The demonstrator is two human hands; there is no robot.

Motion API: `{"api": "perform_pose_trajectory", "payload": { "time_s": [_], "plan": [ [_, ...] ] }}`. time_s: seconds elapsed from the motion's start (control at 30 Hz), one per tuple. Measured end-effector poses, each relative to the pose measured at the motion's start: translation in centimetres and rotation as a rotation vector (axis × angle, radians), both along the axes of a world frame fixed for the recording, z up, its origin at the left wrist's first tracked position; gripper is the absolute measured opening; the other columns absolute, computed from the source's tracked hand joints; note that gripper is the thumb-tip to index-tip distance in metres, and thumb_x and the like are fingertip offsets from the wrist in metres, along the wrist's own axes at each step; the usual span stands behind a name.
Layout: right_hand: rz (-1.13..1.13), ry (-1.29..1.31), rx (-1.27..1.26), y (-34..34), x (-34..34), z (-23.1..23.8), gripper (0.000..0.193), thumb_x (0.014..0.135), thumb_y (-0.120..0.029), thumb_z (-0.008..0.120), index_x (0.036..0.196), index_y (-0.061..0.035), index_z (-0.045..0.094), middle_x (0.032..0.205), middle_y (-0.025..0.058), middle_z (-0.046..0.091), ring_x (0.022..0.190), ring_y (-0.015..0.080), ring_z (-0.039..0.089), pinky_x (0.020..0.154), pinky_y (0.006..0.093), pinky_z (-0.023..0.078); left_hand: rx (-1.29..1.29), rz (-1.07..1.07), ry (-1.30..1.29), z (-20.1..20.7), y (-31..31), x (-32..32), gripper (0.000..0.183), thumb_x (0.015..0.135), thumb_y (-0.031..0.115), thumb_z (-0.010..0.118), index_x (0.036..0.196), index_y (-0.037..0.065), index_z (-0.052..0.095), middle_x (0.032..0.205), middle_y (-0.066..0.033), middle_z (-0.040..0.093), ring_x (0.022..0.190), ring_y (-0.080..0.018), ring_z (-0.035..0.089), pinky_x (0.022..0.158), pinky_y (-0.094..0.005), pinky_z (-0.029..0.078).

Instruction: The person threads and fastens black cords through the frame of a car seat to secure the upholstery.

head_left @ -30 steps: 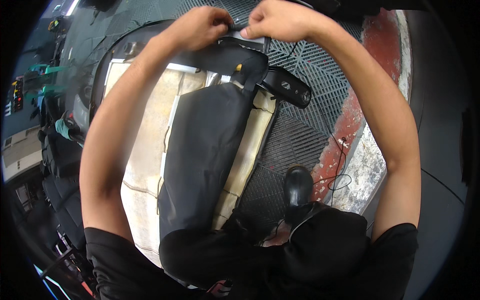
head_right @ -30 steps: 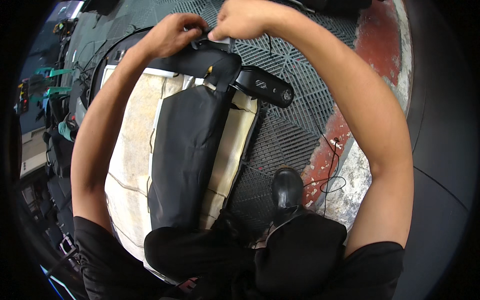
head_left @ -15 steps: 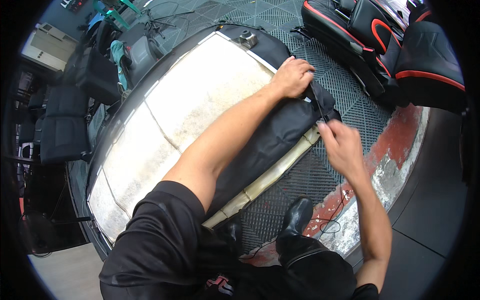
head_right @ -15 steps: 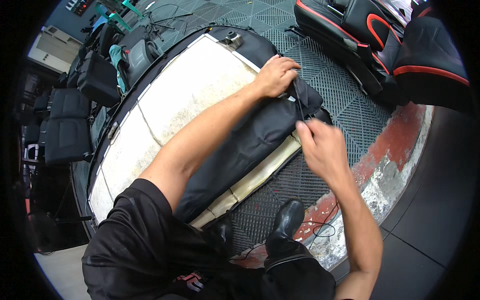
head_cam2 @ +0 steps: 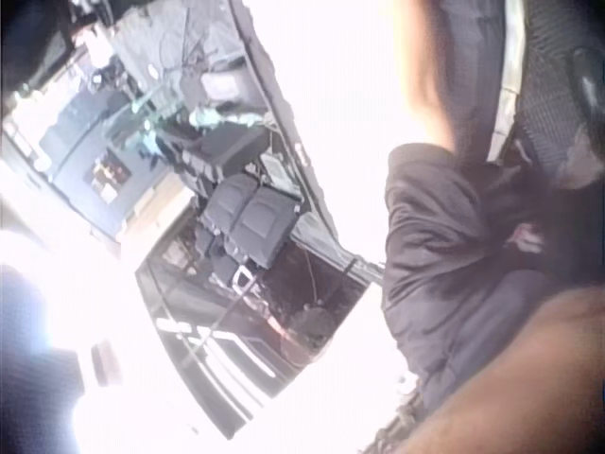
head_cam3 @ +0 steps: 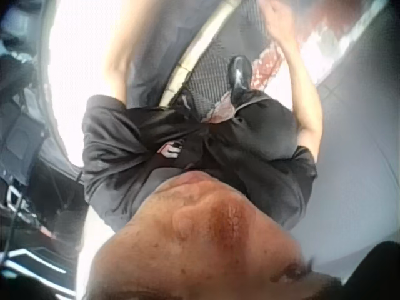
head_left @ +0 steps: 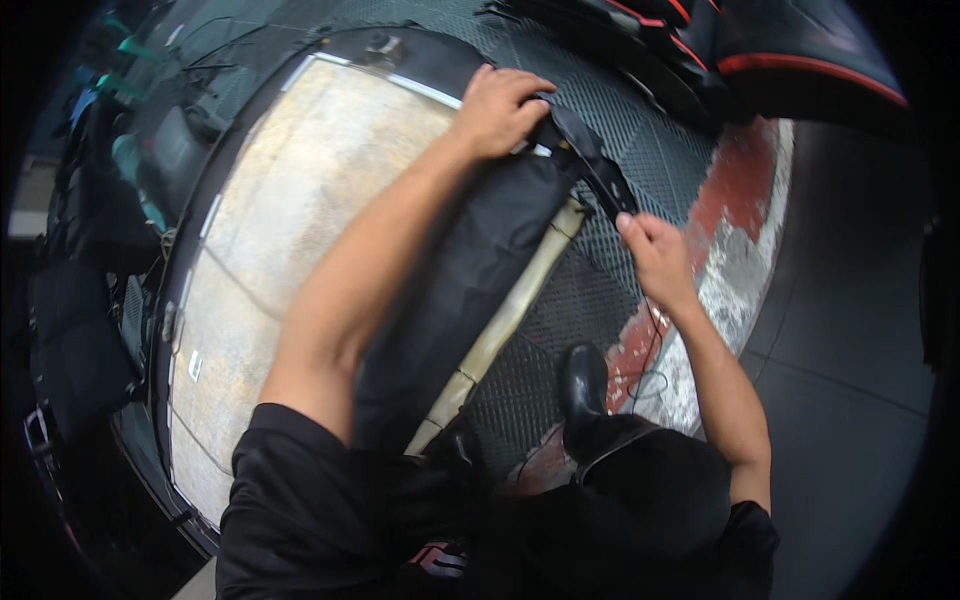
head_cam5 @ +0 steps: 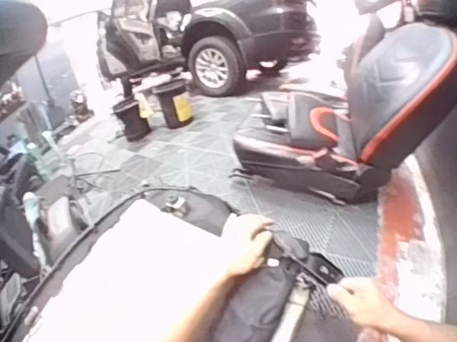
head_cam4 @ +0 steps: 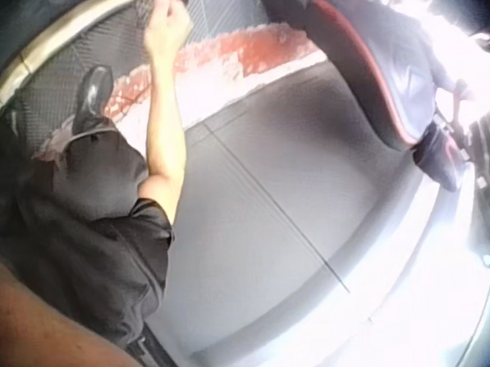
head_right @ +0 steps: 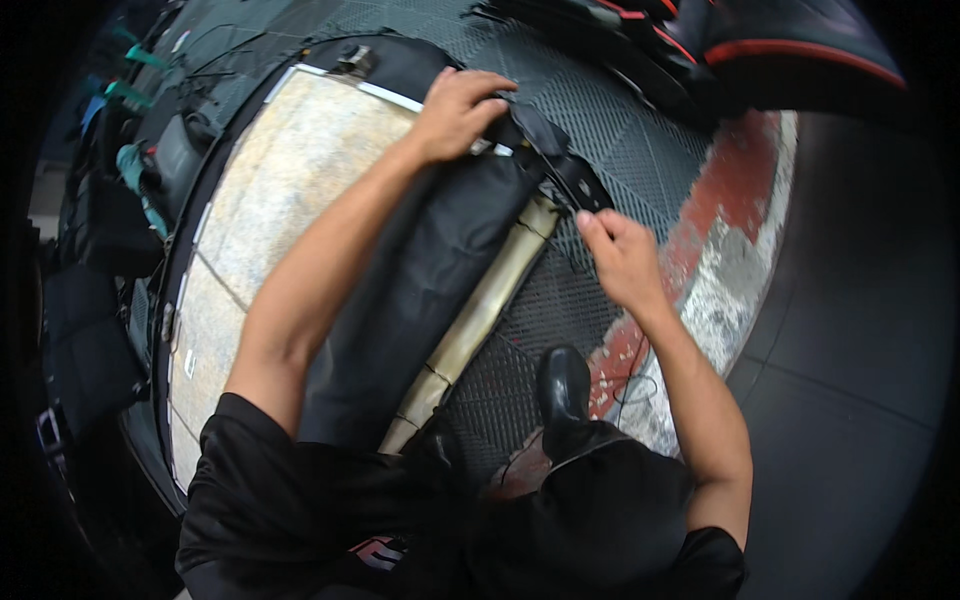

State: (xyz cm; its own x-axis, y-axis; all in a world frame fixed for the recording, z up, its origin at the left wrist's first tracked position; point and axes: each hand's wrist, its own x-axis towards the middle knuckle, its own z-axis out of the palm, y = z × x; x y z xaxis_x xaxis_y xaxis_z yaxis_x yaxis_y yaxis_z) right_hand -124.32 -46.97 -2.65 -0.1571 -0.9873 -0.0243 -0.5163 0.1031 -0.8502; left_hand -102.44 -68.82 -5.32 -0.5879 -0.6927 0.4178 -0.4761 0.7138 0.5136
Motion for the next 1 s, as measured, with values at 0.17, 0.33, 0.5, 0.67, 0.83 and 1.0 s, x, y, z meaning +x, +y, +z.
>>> {"api": "perform_pose_trajectory", "payload": {
  "time_s": [0.17, 0.33, 0.5, 0.67, 0.83, 1.0],
  "plan": [
    [-0.025, -0.045, 0.046, 0.4, -1.3, 0.1, 0.032, 0.099, -0.027, 0.064, 0.085, 0.0011, 0.070, 0.063, -0.0029, 0.052, 0.061, 0.0056, 0.045, 0.055, 0.0275, 0.037, -0.288, -0.210, -0.074, 0.5, 5.8, -1.3, 0.031, 0.092, 0.031, 0.068, 0.117, 0.013, 0.072, 0.129, -0.0047, 0.065, 0.130, -0.0304, 0.052, 0.113, -0.0588, 0.028],
    [-0.152, -0.421, 0.075, 0.6, -1.5, -1.0, 0.029, 0.101, -0.028, 0.061, 0.102, -0.0007, 0.072, 0.083, 0.0000, 0.064, 0.071, 0.0066, 0.053, 0.062, 0.0236, 0.042, -0.286, -0.274, -0.029, 0.5, 7.1, -3.2, 0.017, 0.093, 0.024, 0.067, 0.099, 0.008, 0.070, 0.112, -0.0051, 0.066, 0.121, -0.0282, 0.055, 0.112, -0.0541, 0.032],
    [-0.485, -1.033, -0.033, 3.0, -5.7, -1.8, 0.024, 0.103, -0.026, 0.055, 0.109, -0.0043, 0.064, 0.105, 0.0064, 0.065, 0.086, 0.0140, 0.058, 0.079, 0.0326, 0.049, -0.220, -0.325, -0.139, 0.4, 9.9, -2.6, 0.017, 0.096, 0.023, 0.064, 0.096, 0.006, 0.066, 0.106, -0.0067, 0.065, 0.119, -0.0291, 0.055, 0.110, -0.0526, 0.033],
    [-0.025, -0.767, 0.313, 8.3, -9.5, -2.3, 0.028, 0.102, -0.025, 0.058, 0.110, -0.0002, 0.067, 0.066, -0.0039, 0.053, 0.051, 0.0031, 0.038, 0.046, 0.0210, 0.031, 0.443, -0.005, 0.380, -0.3, 10.8, -1.3, 0.026, 0.103, 0.027, 0.057, 0.098, 0.003, 0.064, 0.078, -0.0031, 0.062, 0.077, -0.0139, 0.060, 0.073, -0.0303, 0.049],
    [0.073, -0.457, 0.449, 6.5, -1.3, -8.6, 0.028, 0.102, -0.021, 0.058, 0.116, 0.0021, 0.067, 0.080, -0.0011, 0.061, 0.063, 0.0060, 0.052, 0.056, 0.0212, 0.044, 0.554, 0.081, 0.542, -0.4, 10.8, -2.9, 0.032, 0.103, 0.033, 0.060, 0.096, 0.001, 0.064, 0.077, 0.0012, 0.059, 0.072, -0.0078, 0.052, 0.066, -0.0276, 0.045],
    [-0.395, -0.676, 0.239, 1.1, 3.1, -16.0, 0.029, 0.104, -0.022, 0.052, 0.122, 0.0010, 0.055, 0.107, 0.0061, 0.061, 0.076, 0.0130, 0.060, 0.061, 0.0267, 0.052, 0.479, 0.085, 0.501, 0.3, 11.3, -4.2, 0.031, 0.102, 0.031, 0.061, 0.096, 0.001, 0.064, 0.077, -0.0011, 0.059, 0.073, -0.0097, 0.052, 0.066, -0.0298, 0.047]
  ]
}}
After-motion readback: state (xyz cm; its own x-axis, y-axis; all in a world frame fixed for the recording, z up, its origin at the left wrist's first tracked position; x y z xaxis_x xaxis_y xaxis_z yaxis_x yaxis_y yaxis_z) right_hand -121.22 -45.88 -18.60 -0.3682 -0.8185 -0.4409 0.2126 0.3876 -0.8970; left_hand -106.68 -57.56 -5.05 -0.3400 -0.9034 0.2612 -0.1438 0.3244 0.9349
